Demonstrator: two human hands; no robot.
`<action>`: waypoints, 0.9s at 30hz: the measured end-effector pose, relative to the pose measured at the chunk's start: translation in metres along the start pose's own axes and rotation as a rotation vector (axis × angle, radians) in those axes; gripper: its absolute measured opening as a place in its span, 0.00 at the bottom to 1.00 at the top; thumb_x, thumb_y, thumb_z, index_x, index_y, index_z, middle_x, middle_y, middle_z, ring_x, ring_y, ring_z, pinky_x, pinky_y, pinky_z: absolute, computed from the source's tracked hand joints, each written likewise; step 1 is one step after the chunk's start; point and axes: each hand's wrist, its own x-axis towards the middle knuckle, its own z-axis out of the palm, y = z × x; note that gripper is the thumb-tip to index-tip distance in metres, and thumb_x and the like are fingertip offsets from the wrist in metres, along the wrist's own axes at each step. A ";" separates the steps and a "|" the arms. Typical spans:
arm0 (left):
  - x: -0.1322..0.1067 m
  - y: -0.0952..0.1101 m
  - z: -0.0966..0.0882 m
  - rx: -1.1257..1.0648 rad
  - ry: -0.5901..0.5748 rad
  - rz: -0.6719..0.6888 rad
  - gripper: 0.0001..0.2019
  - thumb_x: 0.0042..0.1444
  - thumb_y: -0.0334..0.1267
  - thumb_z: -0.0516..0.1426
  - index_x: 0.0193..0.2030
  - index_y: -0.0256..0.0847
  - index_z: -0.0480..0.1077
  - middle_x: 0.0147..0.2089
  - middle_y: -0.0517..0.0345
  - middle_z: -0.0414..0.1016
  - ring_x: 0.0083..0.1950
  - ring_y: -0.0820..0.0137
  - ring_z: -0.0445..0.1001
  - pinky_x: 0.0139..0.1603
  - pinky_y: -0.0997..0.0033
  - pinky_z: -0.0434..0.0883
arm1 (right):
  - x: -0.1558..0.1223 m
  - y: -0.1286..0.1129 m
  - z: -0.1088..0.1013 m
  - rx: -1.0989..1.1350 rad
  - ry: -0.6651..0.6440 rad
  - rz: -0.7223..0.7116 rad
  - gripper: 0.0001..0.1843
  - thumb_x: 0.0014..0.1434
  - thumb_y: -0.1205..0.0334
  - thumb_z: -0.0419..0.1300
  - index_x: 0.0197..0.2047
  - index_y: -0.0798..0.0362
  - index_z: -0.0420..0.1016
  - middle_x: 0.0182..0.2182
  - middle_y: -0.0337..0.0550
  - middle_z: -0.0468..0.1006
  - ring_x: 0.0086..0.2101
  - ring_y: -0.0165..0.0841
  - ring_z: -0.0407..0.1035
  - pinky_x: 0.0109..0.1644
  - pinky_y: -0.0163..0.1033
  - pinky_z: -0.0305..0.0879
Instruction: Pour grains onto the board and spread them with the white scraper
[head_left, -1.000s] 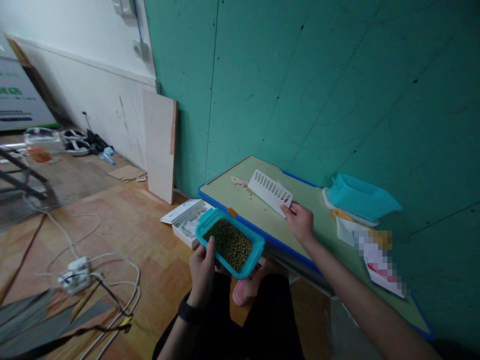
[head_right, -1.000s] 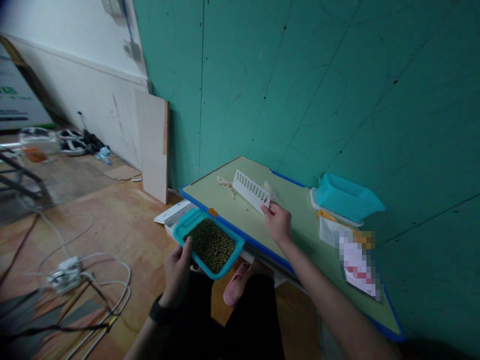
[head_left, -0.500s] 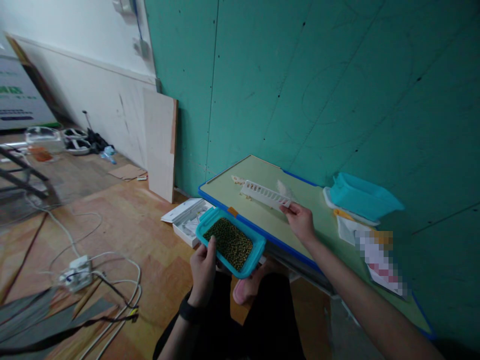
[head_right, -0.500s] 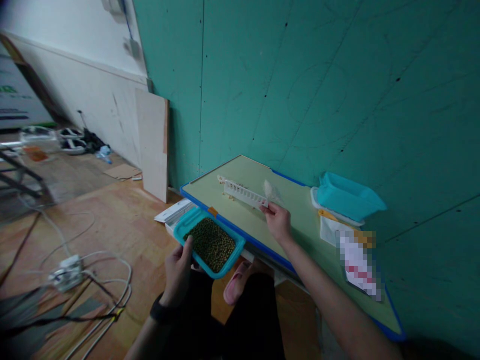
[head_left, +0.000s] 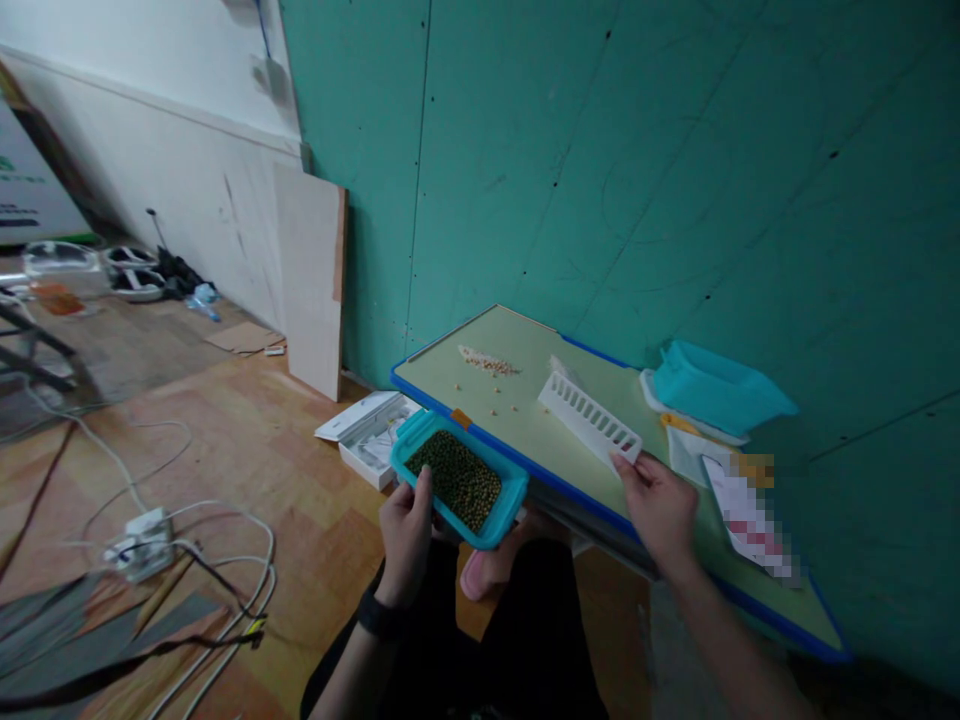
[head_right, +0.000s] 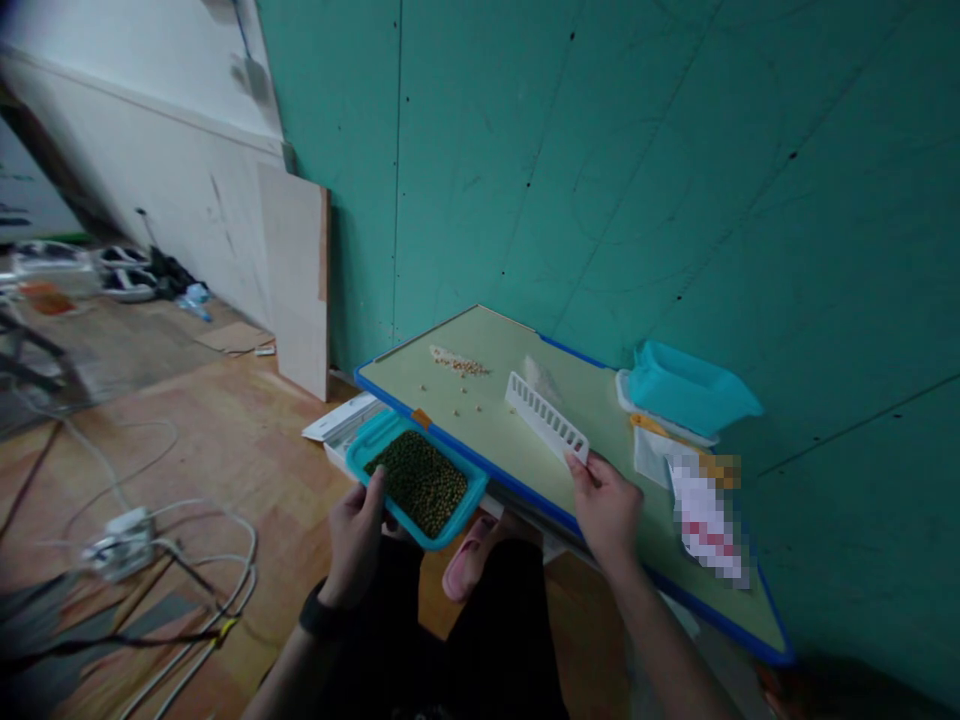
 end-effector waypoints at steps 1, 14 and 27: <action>-0.001 0.002 0.001 0.006 0.002 0.002 0.24 0.52 0.59 0.58 0.19 0.41 0.62 0.15 0.65 0.63 0.18 0.74 0.62 0.20 0.74 0.59 | -0.002 0.000 0.002 0.000 -0.006 -0.013 0.16 0.60 0.48 0.58 0.39 0.50 0.81 0.36 0.48 0.84 0.37 0.42 0.79 0.38 0.40 0.72; 0.014 0.021 0.005 0.013 -0.066 -0.050 0.25 0.51 0.59 0.59 0.17 0.41 0.63 0.12 0.62 0.64 0.16 0.72 0.65 0.18 0.74 0.61 | -0.031 -0.061 0.021 0.125 -0.076 -0.329 0.10 0.62 0.63 0.59 0.41 0.53 0.82 0.37 0.45 0.84 0.34 0.36 0.80 0.41 0.34 0.74; 0.026 0.026 -0.011 -0.026 -0.012 -0.036 0.24 0.53 0.59 0.59 0.19 0.41 0.64 0.12 0.64 0.64 0.16 0.73 0.63 0.18 0.75 0.60 | 0.059 -0.031 0.065 0.229 -0.073 -0.126 0.16 0.59 0.52 0.61 0.40 0.55 0.83 0.37 0.48 0.84 0.38 0.43 0.78 0.44 0.41 0.71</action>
